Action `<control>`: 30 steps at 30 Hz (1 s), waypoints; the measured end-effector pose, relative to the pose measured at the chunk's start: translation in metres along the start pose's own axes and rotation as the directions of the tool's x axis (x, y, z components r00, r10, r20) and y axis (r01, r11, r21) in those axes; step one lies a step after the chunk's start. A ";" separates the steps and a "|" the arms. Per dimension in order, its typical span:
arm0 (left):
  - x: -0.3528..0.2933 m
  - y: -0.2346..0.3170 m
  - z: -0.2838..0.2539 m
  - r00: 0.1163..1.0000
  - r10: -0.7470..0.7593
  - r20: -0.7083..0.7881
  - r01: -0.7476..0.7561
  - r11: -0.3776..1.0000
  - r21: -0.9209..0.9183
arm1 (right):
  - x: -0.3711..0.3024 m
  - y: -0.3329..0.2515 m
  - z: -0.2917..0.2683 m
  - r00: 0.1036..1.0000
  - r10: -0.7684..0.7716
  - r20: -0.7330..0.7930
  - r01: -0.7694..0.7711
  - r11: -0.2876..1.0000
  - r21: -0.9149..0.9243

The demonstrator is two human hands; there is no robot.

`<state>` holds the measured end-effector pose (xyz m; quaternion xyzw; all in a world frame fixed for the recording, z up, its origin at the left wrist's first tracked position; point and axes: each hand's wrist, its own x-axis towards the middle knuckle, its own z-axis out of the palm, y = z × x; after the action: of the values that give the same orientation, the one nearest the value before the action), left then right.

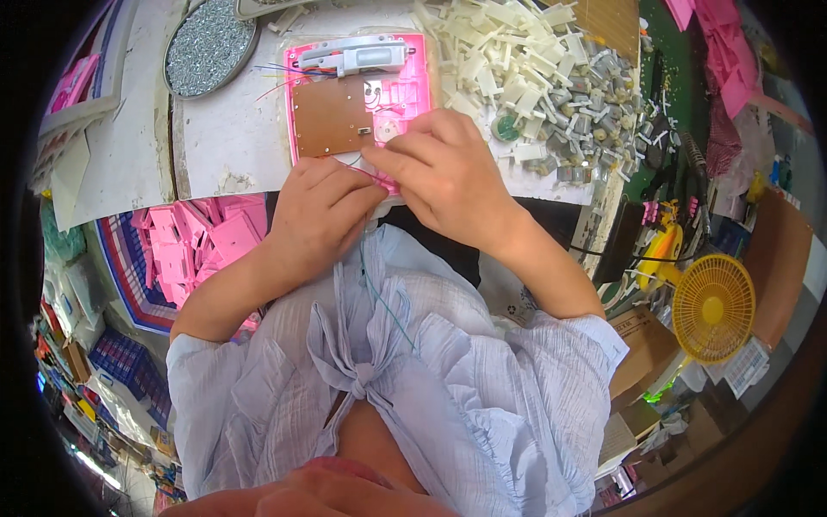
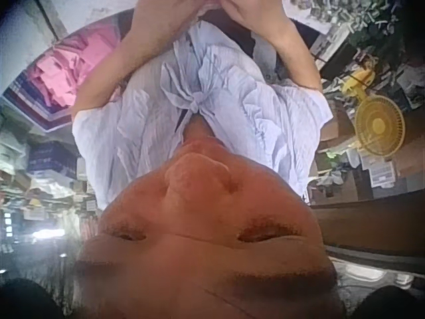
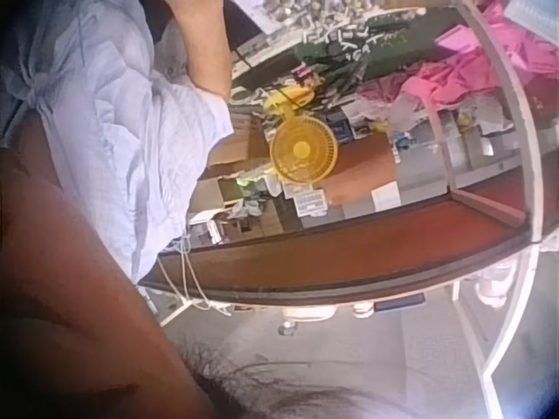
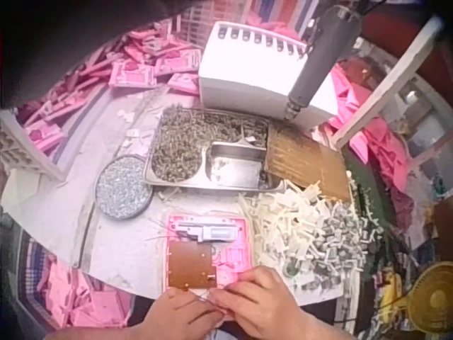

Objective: Assembling small pink electronic toys using an electric screwdriver and soldering iron.

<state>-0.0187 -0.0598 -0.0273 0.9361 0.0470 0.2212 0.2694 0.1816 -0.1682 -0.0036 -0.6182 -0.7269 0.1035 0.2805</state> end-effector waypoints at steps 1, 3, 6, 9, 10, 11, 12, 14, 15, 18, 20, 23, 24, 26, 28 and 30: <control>0.000 0.000 -0.002 0.999 0.016 -0.035 -0.016 1.000 0.000 | 0.000 0.001 0.000 1.000 0.004 -0.007 -0.004 1.000 0.009; -0.003 0.000 -0.008 0.996 0.035 -0.078 -0.034 0.999 0.019 | 0.001 -0.001 -0.001 0.999 -0.031 0.006 0.031 0.999 -0.012; -0.023 -0.003 -0.025 0.997 0.019 -0.071 -0.015 0.998 0.056 | -0.001 -0.006 0.004 1.000 -0.002 -0.013 0.002 0.999 -0.035; -0.039 -0.007 -0.040 0.995 -0.086 -0.043 0.090 0.990 0.104 | 0.001 -0.009 0.011 1.000 0.009 0.023 -0.006 0.994 -0.110; -0.045 -0.010 -0.043 0.988 -0.140 -0.066 0.146 0.984 0.103 | 0.002 -0.010 0.013 0.999 0.004 0.045 0.003 0.989 -0.146; -0.050 -0.013 -0.045 0.977 -0.194 -0.088 0.202 0.974 0.100 | 0.005 -0.012 0.014 0.998 -0.010 0.061 0.019 0.990 -0.140; -0.053 -0.015 -0.046 0.963 -0.246 -0.111 0.257 0.962 0.096 | 0.007 -0.015 0.015 0.997 -0.024 0.077 0.034 0.990 -0.134; -0.059 -0.013 -0.047 0.940 -0.326 -0.100 0.334 0.939 0.080 | 0.012 -0.023 0.020 0.997 -0.057 0.060 0.063 0.993 -0.103; -0.062 -0.010 -0.046 0.933 -0.356 -0.062 0.360 0.928 0.094 | 0.017 -0.031 0.027 0.997 -0.076 0.027 0.078 0.994 -0.079; -0.073 0.004 -0.037 0.940 -0.330 0.083 0.323 0.942 0.088 | 0.022 -0.044 0.047 0.994 -0.104 -0.041 0.102 0.994 -0.037; -0.078 0.011 -0.030 0.947 -0.262 0.185 0.266 0.964 0.002 | 0.020 -0.047 0.055 0.992 -0.106 -0.061 0.104 0.994 -0.035; -0.079 0.001 -0.030 0.938 -0.155 0.311 0.160 0.987 0.010 | 0.021 -0.051 0.055 1.000 -0.018 -0.015 0.018 1.000 -0.013; -0.078 -0.003 -0.034 0.929 -0.108 0.354 0.112 0.994 0.010 | 0.021 -0.051 0.058 0.999 -0.020 -0.029 0.019 0.999 -0.033; -0.069 -0.015 -0.056 0.907 -0.077 0.414 0.191 0.951 -0.241 | 0.018 -0.047 0.068 0.998 -0.019 -0.067 0.014 0.996 -0.084; -0.055 -0.022 -0.065 0.932 -0.107 0.345 0.217 0.930 -0.298 | 0.018 -0.047 0.070 0.997 -0.016 -0.074 0.010 0.996 -0.093; -0.036 -0.026 -0.060 0.974 -0.188 0.128 0.207 0.965 -0.162 | 0.019 -0.047 0.071 0.998 -0.020 -0.062 0.014 0.995 -0.102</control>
<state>-0.0768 -0.0167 -0.0099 0.9104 0.1054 0.1440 0.3732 0.1029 -0.1461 -0.0328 -0.6284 -0.7273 0.0447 0.2725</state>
